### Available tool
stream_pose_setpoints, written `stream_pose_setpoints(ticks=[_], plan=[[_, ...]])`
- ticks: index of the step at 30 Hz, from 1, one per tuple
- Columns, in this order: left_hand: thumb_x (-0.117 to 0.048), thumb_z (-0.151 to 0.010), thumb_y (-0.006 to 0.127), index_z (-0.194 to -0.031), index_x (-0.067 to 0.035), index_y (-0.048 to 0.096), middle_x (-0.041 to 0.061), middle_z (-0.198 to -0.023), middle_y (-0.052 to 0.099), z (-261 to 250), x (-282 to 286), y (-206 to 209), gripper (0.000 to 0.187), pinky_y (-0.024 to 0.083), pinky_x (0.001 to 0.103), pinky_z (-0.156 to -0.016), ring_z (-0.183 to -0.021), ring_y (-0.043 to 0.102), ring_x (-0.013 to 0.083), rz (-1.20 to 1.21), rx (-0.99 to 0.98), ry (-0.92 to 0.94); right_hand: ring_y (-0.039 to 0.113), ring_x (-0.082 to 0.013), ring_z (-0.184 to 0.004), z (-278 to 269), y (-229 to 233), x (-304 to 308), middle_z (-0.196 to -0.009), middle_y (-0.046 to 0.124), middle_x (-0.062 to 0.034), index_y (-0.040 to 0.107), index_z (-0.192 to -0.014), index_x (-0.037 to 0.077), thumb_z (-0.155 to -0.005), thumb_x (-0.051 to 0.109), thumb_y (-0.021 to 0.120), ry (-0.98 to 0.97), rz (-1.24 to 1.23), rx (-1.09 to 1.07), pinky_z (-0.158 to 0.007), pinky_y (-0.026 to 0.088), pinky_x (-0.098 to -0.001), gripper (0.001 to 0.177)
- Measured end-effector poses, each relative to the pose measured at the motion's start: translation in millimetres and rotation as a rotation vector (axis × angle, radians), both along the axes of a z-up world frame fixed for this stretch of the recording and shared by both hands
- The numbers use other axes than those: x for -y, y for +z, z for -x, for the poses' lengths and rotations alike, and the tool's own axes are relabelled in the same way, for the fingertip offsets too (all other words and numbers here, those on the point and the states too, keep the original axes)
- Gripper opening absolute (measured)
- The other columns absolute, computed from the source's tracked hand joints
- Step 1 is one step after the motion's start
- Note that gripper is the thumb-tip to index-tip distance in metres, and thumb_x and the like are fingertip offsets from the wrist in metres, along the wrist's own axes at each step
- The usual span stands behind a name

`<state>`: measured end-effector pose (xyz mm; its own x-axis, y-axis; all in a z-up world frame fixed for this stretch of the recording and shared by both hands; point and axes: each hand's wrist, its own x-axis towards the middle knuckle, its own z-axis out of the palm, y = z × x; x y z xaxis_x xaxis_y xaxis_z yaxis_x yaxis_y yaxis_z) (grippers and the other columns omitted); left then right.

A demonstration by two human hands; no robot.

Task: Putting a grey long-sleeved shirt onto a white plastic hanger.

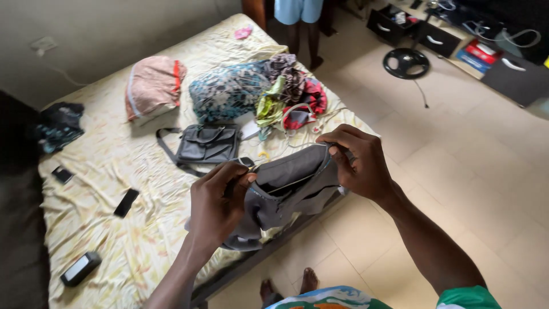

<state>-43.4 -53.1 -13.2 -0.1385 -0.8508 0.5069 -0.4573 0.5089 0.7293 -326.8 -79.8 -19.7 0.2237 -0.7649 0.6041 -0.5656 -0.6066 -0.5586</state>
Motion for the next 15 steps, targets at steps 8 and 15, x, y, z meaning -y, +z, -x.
stream_pose_setpoints(ticks=[8,15], plan=[[-0.011,-0.089,0.078,-0.099,-0.004,0.07,0.012,-0.083,0.071,34.0,43.1,-2.3,0.015,0.049,0.033,-0.058,-0.062,0.065,0.0258,-0.039,0.041,-0.201,0.062,-0.0166,-0.063,36.1,1.2,-14.2,-0.089,0.069,-0.0105,0.073,-0.108,0.0,-0.091,-0.009,0.06,-0.241,-0.095,-0.005,-0.057,0.048,-0.0256,0.023],[-0.022,-0.083,0.084,-0.104,-0.007,0.074,0.011,-0.088,0.074,54.0,98.0,-1.2,0.028,0.051,0.036,-0.054,-0.059,0.069,0.0247,0.082,0.067,-0.432,0.064,-0.0132,-0.067,52.2,6.1,-11.2,-0.097,0.071,-0.01,0.071,-0.113,0.001,-0.092,-0.012,0.059,-0.33,0.048,0.003,-0.058,0.047,-0.0245,0.027]])
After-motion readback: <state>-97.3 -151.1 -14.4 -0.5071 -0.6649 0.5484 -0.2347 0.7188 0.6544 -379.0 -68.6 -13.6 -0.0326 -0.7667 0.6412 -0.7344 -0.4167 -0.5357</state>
